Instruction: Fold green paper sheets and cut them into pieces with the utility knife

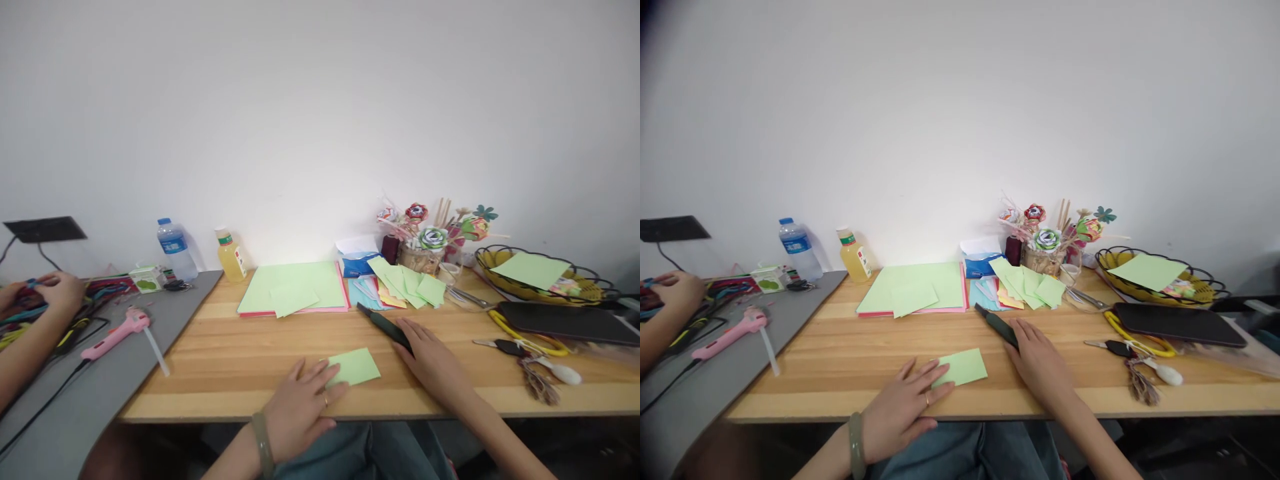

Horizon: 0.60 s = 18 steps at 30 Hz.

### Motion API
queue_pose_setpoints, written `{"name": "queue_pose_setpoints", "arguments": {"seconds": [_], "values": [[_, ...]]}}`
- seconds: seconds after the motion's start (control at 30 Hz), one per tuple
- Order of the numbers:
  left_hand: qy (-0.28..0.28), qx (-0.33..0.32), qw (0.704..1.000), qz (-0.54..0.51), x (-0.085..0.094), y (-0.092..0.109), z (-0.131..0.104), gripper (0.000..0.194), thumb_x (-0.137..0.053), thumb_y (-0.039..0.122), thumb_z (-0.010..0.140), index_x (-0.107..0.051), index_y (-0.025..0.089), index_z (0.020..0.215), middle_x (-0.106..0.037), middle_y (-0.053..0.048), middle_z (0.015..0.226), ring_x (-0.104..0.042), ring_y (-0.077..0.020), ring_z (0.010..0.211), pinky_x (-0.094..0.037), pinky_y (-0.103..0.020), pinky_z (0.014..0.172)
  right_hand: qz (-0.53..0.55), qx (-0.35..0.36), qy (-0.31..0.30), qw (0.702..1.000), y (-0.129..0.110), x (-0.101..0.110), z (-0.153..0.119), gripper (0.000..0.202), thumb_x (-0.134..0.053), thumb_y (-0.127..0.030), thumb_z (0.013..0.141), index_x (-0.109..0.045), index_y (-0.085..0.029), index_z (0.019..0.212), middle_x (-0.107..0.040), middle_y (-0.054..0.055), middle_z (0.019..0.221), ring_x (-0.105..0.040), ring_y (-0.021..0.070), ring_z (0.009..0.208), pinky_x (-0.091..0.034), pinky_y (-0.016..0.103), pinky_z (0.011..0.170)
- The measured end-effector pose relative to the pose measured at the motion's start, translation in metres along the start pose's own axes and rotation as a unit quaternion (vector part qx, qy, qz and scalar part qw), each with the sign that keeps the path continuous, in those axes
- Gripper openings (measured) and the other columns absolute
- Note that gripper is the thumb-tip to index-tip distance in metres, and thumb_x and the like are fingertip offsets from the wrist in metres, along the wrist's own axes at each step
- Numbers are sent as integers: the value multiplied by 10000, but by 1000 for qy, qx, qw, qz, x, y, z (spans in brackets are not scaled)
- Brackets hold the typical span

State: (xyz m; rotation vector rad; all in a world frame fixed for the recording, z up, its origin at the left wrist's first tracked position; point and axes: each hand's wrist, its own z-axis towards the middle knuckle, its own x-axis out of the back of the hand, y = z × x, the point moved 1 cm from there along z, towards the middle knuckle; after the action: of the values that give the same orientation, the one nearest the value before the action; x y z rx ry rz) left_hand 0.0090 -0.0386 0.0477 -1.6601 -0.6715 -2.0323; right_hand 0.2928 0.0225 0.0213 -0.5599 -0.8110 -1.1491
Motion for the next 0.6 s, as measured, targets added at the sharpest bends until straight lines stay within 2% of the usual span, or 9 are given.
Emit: {"name": "queue_pose_setpoints", "arguments": {"seconds": [0.07, 0.17, 0.23, 0.3, 0.4, 0.47, 0.6], "values": [[4, 55, 998, 13, -3, -1, 0, 506, -494, 447, 853, -378, 290, 1320, -455, -65, 1333, -412, -259, 1208, -328, -478, 978, 11, 9, -19, 1000, 2, -5, 3, 346, -434, -292, 861, -555, -137, 1146, -635, 107, 1101, -583, 215, 1021, -472, 357, 853], [48, 167, 984, 27, -6, 0, -5, 635, -504, 612, 774, -424, 267, 1301, -521, -98, 1194, -472, -268, 1083, -377, -432, 910, 29, 22, -32, 999, 3, -7, 5, 328, -409, -256, 872, -553, -143, 1145, -637, 89, 1100, -580, 194, 1023, -454, 336, 880], [69, 200, 977, 22, -8, -2, -9, 738, -534, 652, 722, -414, 224, 1312, -524, -111, 1127, -478, -263, 1030, -400, -407, 872, 36, 20, -31, 999, 2, -4, 4, 335, -392, -250, 879, -539, -157, 1165, -644, 84, 1086, -598, 197, 987, -473, 347, 847], [80, 193, 978, 0, -8, -5, -11, 698, -550, 587, 758, -398, 200, 1318, -515, -109, 1121, -476, -245, 1014, -416, -392, 864, 40, 18, -24, 999, -1, 1, 2, 352, -385, -269, 885, -518, -167, 1195, -651, 86, 1070, -620, 206, 944, -503, 357, 787], [106, 165, 980, -38, -8, -16, -12, 411, -497, 331, 868, -462, 187, 1252, -526, -96, 1119, -496, -206, 1006, -443, -363, 871, 56, 40, -15, 998, -11, 16, -7, 368, -391, -308, 889, -500, -200, 1224, -654, 61, 1077, -632, 187, 927, -523, 326, 756], [133, 151, 978, -50, -8, -23, -14, 306, -441, 214, 882, -526, 170, 1172, -537, -102, 1132, -512, -197, 1023, -459, -353, 880, 68, 75, -18, 995, -21, 30, -18, 362, -407, -311, 886, -496, -235, 1229, -642, 17, 1110, -621, 155, 956, -515, 281, 788], [181, 138, 972, -60, -6, -35, -16, 351, -324, 121, 892, -524, 149, 1179, -492, -137, 1236, -544, -174, 1032, -483, -339, 870, 69, 158, -30, 985, -44, 60, -41, 409, -448, -248, 860, -459, -251, 1269, -637, -35, 1116, -624, 103, 938, -514, 189, 749]]}}
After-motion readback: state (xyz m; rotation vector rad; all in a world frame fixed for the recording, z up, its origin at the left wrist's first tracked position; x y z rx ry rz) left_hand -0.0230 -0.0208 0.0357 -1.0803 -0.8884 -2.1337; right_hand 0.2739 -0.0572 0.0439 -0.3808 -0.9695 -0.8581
